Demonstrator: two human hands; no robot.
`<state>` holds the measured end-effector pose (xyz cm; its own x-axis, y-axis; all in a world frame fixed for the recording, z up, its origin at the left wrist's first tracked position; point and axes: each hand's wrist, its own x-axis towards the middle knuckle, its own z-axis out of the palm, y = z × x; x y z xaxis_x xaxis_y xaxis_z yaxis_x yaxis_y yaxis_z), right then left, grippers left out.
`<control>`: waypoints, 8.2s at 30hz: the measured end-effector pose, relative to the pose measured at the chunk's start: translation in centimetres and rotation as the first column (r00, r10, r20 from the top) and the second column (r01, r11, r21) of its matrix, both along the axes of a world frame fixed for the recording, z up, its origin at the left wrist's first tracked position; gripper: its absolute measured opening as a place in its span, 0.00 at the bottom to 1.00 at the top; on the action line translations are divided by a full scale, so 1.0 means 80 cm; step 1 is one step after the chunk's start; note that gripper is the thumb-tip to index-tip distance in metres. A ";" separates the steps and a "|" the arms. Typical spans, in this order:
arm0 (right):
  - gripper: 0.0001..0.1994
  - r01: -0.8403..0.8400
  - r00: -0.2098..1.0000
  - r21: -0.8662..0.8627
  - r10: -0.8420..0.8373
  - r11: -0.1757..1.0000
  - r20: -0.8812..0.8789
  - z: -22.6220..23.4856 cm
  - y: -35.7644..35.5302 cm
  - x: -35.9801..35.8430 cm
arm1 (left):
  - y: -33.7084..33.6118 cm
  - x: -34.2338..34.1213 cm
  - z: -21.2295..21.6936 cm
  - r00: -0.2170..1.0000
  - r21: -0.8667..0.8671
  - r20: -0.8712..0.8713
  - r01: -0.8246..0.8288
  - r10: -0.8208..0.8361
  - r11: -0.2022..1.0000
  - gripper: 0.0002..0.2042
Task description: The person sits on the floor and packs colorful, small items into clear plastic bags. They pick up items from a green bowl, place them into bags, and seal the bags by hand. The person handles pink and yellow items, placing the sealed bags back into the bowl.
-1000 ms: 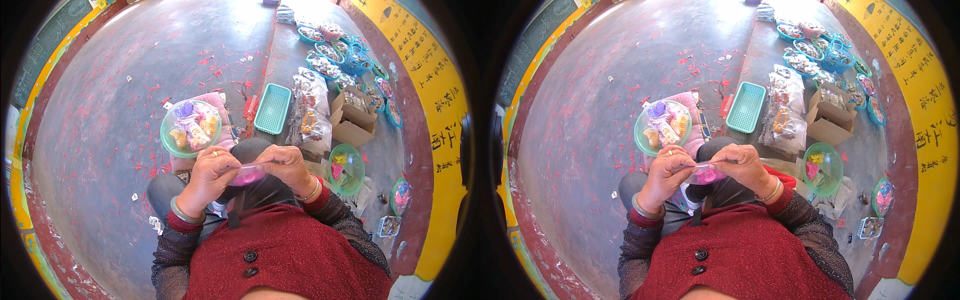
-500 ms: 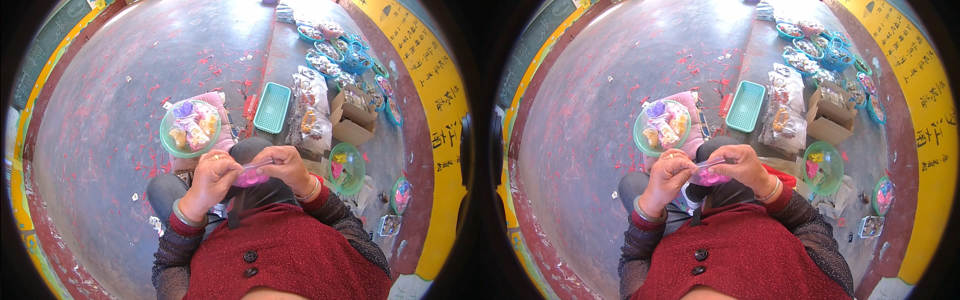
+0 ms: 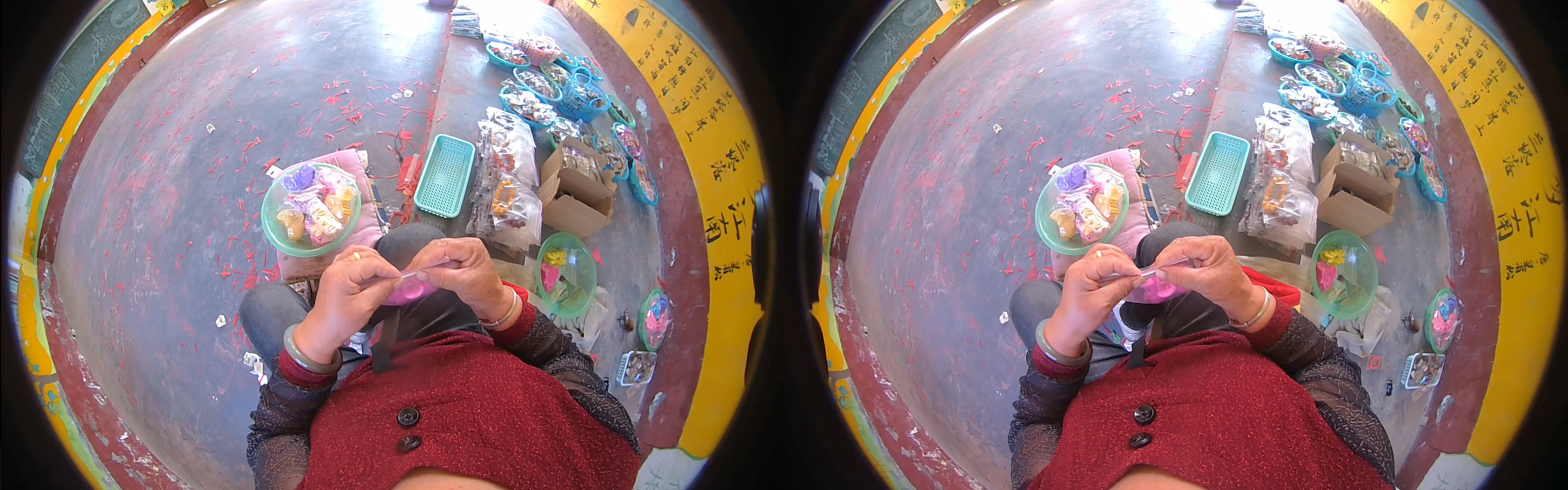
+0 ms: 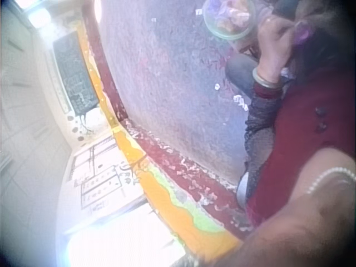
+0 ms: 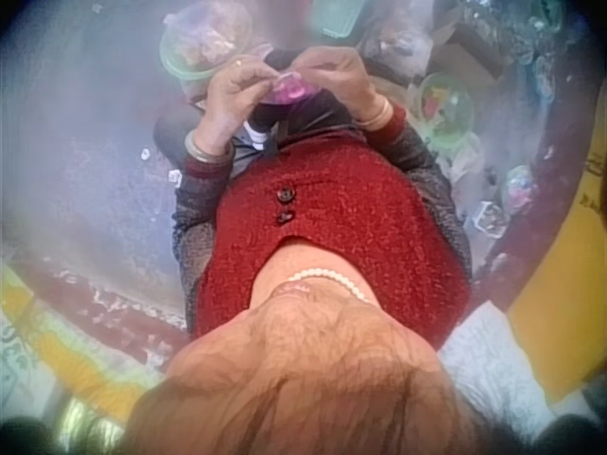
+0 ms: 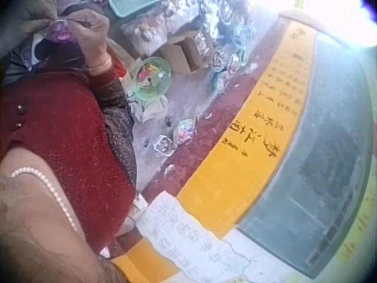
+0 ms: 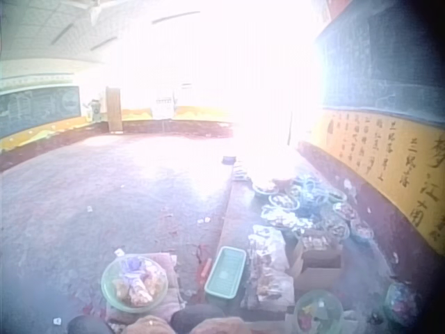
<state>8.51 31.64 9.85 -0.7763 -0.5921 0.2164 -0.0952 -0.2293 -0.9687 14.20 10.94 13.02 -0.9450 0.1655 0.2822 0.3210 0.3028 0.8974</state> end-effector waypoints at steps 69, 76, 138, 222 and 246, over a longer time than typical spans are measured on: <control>0.06 0.155 0.948 -0.053 -0.133 0.987 0.288 0.014 0.008 -0.013 | -0.015 -0.008 -0.039 0.907 0.557 0.407 -0.153 -0.107 0.816 0.06; 0.07 0.271 0.959 0.051 -0.274 0.961 0.070 0.018 0.024 -0.045 | 0.004 -0.041 -0.015 0.891 0.528 0.448 -0.198 -0.073 0.826 0.07; 0.05 0.360 0.932 0.262 -0.360 0.895 -0.049 -0.073 0.035 -0.004 | 0.044 0.001 -0.129 0.892 0.439 0.449 -0.278 0.060 0.854 0.10; 0.12 0.154 0.915 0.265 -0.036 0.952 -0.402 -0.092 -0.046 -0.054 | -0.124 -0.091 -0.231 0.378 -0.288 -0.022 -0.889 0.926 0.356 0.25; 0.08 0.168 0.863 0.227 -0.031 0.959 -0.505 -0.091 -0.050 -0.052 | -0.092 -0.090 -0.228 0.466 -0.587 -0.224 -0.765 0.856 0.263 0.28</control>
